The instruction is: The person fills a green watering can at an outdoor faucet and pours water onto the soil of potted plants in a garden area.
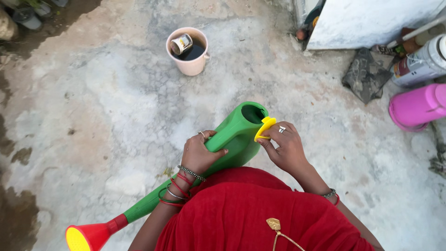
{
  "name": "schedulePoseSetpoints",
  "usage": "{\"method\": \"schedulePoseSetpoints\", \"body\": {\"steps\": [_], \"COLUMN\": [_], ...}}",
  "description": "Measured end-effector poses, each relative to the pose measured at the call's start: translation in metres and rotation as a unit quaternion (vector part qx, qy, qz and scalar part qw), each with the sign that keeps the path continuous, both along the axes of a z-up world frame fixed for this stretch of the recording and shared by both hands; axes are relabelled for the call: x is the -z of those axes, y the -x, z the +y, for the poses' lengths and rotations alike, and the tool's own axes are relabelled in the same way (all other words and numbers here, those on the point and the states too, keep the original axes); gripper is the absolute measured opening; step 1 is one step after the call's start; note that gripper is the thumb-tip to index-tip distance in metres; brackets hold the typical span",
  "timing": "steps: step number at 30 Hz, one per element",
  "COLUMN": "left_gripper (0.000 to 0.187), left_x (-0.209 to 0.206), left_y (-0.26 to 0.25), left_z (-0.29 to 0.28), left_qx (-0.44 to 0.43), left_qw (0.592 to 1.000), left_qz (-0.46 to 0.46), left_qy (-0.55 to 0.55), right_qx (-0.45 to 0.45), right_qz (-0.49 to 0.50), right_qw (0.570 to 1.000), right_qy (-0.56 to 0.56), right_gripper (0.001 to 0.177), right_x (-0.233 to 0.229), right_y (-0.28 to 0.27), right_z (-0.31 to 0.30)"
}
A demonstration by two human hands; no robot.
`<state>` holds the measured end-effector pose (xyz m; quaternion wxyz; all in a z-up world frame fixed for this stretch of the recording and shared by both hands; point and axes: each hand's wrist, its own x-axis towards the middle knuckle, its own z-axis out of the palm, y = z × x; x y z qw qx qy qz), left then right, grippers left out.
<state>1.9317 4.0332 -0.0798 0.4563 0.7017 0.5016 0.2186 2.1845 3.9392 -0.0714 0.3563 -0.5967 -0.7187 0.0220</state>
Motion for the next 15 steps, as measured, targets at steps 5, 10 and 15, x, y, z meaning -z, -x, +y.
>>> {"method": "schedulePoseSetpoints", "body": {"steps": [5,10,15], "left_gripper": [0.057,0.058,0.061], "left_x": [0.025,0.015,0.010], "left_y": [-0.070,-0.135,-0.210], "left_z": [0.143,0.290,0.414], "left_qx": [0.024,0.068,0.117], "left_qw": [1.000,0.997,0.993], "left_qz": [-0.003,-0.004,-0.005], "left_qy": [-0.005,-0.043,-0.034], "right_qx": [0.018,0.029,0.128], "right_qz": [-0.029,-0.046,-0.010], "right_qw": [0.998,0.998,0.990], "right_qy": [0.049,0.036,0.056], "right_gripper": [0.016,0.019,0.016], "right_x": [0.022,0.017,0.024], "right_y": [-0.073,-0.148,-0.220], "right_z": [0.148,0.272,0.360]}}
